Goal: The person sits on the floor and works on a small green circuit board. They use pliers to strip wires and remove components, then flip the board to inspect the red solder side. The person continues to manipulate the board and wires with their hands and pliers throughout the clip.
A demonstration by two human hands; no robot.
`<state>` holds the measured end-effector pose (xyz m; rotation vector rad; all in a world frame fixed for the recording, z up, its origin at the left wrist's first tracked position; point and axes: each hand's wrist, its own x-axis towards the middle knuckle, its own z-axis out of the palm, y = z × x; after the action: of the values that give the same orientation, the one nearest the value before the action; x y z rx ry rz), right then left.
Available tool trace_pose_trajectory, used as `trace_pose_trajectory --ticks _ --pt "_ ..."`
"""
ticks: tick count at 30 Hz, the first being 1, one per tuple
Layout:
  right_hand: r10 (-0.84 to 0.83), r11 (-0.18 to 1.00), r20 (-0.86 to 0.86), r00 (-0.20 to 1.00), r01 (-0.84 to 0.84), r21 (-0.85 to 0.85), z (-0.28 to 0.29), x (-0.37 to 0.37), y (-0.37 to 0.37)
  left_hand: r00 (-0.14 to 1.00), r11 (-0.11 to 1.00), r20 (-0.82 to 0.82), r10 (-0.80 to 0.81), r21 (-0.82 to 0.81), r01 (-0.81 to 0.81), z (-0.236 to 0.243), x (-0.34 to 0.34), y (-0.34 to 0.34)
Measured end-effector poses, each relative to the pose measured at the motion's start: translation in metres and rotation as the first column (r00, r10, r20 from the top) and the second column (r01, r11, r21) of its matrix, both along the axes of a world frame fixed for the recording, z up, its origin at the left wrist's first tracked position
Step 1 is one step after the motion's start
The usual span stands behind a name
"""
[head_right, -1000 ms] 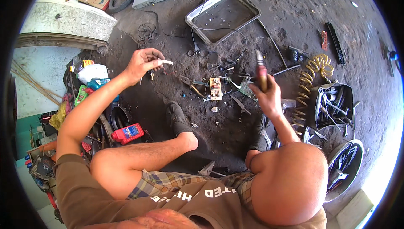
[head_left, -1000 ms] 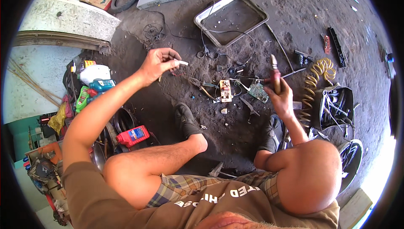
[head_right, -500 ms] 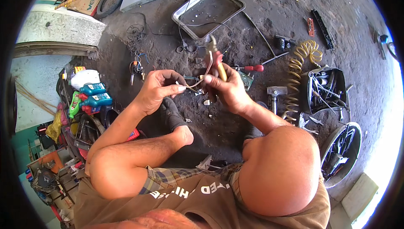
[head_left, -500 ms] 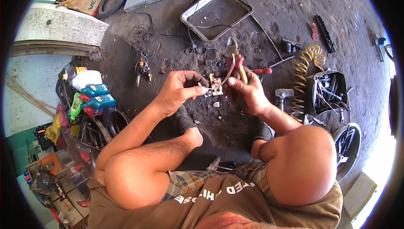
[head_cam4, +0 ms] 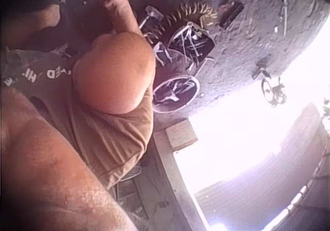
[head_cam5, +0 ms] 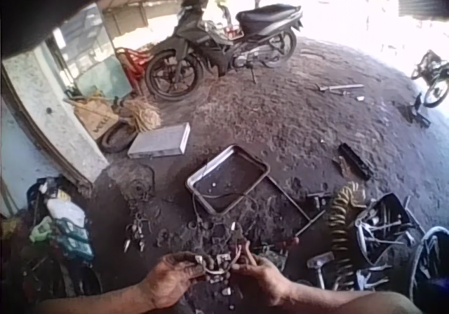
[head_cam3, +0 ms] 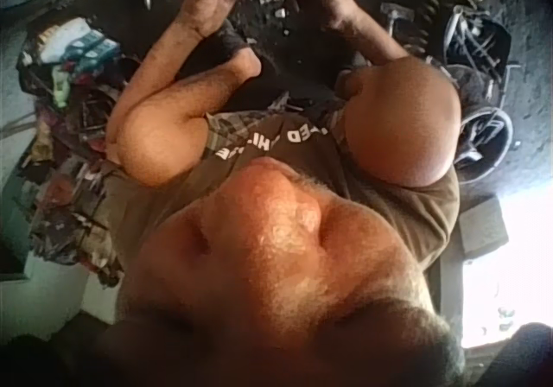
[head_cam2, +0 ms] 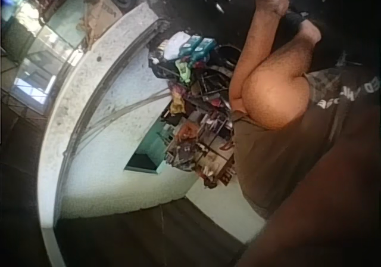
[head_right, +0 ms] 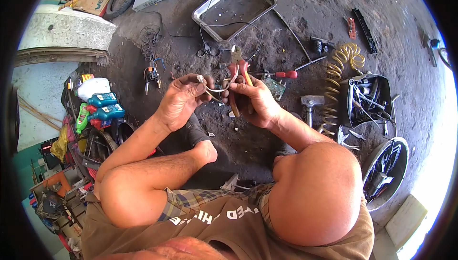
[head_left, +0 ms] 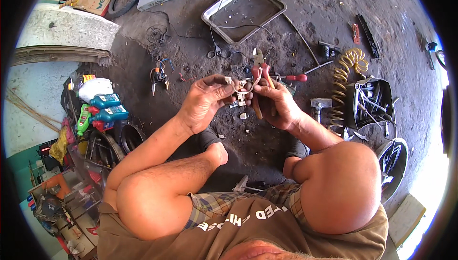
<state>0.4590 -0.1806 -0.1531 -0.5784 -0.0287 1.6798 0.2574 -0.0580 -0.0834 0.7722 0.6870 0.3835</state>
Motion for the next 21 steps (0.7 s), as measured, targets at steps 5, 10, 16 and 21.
trace_pose_trajectory --ticks 5,10,16,21 --pt "0.01 0.998 0.614 0.789 0.032 -0.058 -0.021 0.003 -0.008 0.993 0.997 -0.113 -0.023 0.076 0.032 0.011 0.005 0.008" --pt "0.032 0.994 0.97 0.241 -0.108 -0.006 -0.022 0.024 -0.025 0.973 0.975 -0.225 0.041 0.222 0.01 0.016 0.006 0.01" --pt "-0.06 0.91 0.979 0.193 -0.392 0.133 -0.002 0.03 -0.028 0.967 0.957 -0.25 0.039 0.289 0.036 0.014 0.009 0.008" --pt "-0.194 0.882 0.959 0.208 -0.391 0.263 0.003 0.023 -0.026 0.958 0.938 -0.287 0.009 0.333 0.092 0.016 0.012 0.007"
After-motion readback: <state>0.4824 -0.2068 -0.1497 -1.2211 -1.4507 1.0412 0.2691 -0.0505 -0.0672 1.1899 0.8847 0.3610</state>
